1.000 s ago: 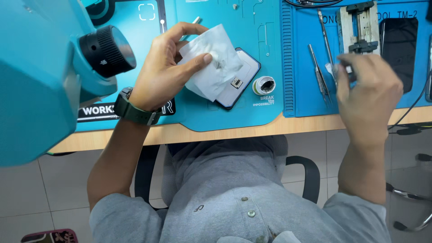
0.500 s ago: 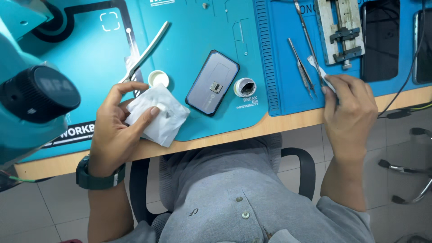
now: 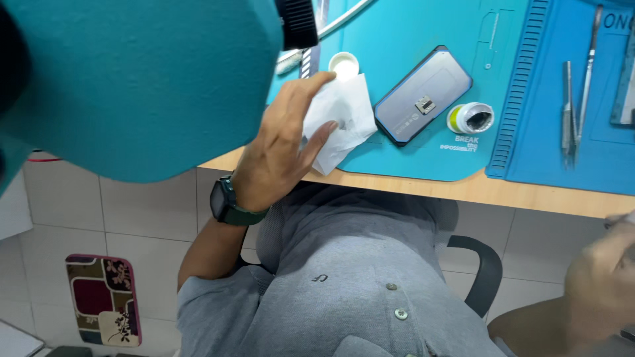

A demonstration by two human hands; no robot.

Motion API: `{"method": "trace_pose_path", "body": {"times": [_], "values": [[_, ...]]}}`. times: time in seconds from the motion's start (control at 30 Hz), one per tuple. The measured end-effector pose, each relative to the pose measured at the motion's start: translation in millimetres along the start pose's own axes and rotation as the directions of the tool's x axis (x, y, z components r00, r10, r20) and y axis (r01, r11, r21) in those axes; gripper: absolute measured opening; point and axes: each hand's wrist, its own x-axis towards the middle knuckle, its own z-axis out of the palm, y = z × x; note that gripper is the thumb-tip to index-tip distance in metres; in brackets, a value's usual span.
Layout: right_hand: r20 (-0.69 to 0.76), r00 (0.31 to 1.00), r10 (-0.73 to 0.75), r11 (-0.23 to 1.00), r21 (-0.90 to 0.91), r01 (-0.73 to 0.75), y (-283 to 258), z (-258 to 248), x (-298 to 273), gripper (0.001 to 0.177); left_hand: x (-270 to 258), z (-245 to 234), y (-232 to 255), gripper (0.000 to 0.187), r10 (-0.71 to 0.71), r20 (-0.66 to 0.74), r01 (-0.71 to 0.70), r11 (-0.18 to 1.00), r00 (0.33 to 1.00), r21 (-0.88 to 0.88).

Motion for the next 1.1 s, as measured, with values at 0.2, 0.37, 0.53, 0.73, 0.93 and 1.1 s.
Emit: {"method": "trace_pose_path", "body": {"times": [0.2,0.37,0.53,0.73,0.93,1.1], "values": [[-0.026,0.989,-0.144,0.757,0.641,0.127,-152,-56,26,0.042,-10,-3,1,0.036,0.071,0.058,-0.07,0.997,0.996,-0.026],[-0.033,0.856,-0.516,0.569,0.734,0.371,-216,-33,36,0.075,-20,-5,-9,0.041,0.148,0.085,-0.148,0.989,0.985,-0.006],[-0.081,0.825,-0.559,0.591,0.66,0.464,-246,-29,51,0.068,-26,0,-21,0.05,0.172,0.092,-0.17,0.985,0.981,-0.037],[-0.009,0.782,-0.623,0.675,0.499,0.544,-250,-32,50,0.056,-25,-2,-23,0.052,0.171,0.113,-0.169,0.985,0.979,-0.034],[0.049,0.75,-0.66,0.671,0.488,0.558,-238,-35,45,0.065,-30,-2,-22,0.047,0.121,0.139,-0.104,0.987,0.983,-0.122],[-0.053,0.823,-0.565,0.627,0.621,0.47,-232,-49,50,0.079,-31,-2,-28,0.044,0.159,0.094,-0.16,0.987,0.983,0.01]]}}
